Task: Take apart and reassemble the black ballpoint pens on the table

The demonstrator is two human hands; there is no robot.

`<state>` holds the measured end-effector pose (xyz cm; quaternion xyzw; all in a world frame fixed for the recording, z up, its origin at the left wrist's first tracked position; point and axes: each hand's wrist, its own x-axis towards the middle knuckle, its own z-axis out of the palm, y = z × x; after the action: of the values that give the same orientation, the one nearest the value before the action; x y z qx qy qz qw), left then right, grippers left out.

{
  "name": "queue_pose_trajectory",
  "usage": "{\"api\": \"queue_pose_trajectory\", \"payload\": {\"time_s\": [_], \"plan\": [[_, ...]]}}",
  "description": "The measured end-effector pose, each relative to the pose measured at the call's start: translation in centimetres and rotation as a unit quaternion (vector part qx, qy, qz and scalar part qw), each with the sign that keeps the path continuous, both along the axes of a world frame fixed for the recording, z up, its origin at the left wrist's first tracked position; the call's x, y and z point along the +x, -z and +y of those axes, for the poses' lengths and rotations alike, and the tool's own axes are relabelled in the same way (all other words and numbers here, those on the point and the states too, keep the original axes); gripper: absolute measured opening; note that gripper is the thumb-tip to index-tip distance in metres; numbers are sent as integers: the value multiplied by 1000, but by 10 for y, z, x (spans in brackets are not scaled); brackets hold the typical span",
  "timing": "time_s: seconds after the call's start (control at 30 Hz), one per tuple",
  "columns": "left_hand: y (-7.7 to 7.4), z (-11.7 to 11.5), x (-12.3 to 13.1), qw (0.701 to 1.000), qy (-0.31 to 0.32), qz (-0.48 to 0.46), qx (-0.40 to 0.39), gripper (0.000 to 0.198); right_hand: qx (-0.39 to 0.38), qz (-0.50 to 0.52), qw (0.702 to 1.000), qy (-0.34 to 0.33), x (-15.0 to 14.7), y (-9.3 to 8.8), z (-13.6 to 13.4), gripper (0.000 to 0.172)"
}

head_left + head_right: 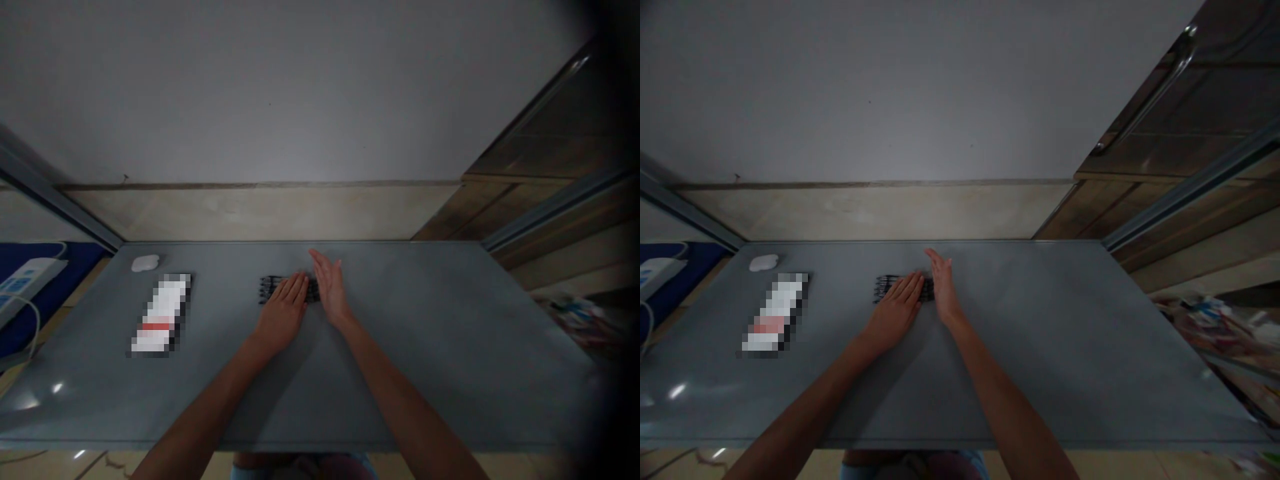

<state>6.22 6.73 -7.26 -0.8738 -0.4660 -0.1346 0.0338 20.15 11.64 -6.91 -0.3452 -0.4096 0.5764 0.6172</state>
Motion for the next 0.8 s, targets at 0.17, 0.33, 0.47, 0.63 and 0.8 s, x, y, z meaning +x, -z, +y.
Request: {"api": "queue_pose_trajectory", "payload": {"time_s": [0.17, 0.33, 0.47, 0.63, 0.8], "plan": [[-1, 0, 0, 1000, 2, 4, 1, 52, 1, 7, 1000, -7, 0, 0, -2, 59], [0, 0, 0, 1000, -1, 10, 6, 51, -3, 12, 1000, -9, 0, 3, -2, 58], [1, 0, 0, 1000, 3, 10, 13, 52, 5, 23, 999, 28, 2, 5, 2, 58], [3, 0, 0, 1000, -3, 4, 19, 52, 19, -1, 999, 45, 3, 4, 10, 61], [3, 0, 1, 1000, -3, 0, 16, 52, 34, 3, 999, 32, -1, 4, 17, 60]]}}
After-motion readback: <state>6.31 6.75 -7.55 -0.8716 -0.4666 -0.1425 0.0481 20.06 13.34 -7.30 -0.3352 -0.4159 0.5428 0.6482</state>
